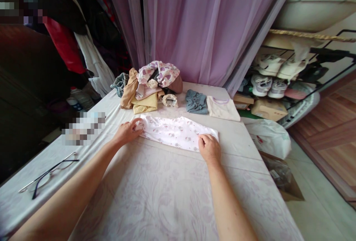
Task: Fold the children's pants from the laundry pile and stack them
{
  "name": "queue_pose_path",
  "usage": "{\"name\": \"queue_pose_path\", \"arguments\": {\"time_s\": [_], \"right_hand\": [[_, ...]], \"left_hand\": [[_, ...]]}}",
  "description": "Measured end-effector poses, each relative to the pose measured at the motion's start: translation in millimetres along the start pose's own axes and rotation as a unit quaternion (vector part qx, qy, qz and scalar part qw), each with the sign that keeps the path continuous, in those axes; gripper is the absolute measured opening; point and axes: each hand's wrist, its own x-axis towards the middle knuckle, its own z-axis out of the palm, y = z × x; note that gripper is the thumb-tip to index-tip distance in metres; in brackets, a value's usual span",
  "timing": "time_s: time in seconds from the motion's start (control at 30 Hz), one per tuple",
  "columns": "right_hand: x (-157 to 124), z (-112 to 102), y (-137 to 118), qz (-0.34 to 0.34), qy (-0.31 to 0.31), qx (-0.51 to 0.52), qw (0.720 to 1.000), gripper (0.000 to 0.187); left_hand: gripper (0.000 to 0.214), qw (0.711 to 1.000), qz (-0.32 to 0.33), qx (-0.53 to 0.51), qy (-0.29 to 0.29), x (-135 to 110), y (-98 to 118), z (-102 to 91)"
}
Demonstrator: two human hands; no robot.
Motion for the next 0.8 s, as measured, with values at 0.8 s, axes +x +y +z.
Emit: {"name": "queue_pose_path", "arguments": {"time_s": [0.8], "right_hand": [[132,45,-63,-0.087,-0.305,-0.044,0.947,0.018]], "left_hand": [[0.039,0.953,0.301,-0.021,0.013,-24,53,44.9]]}}
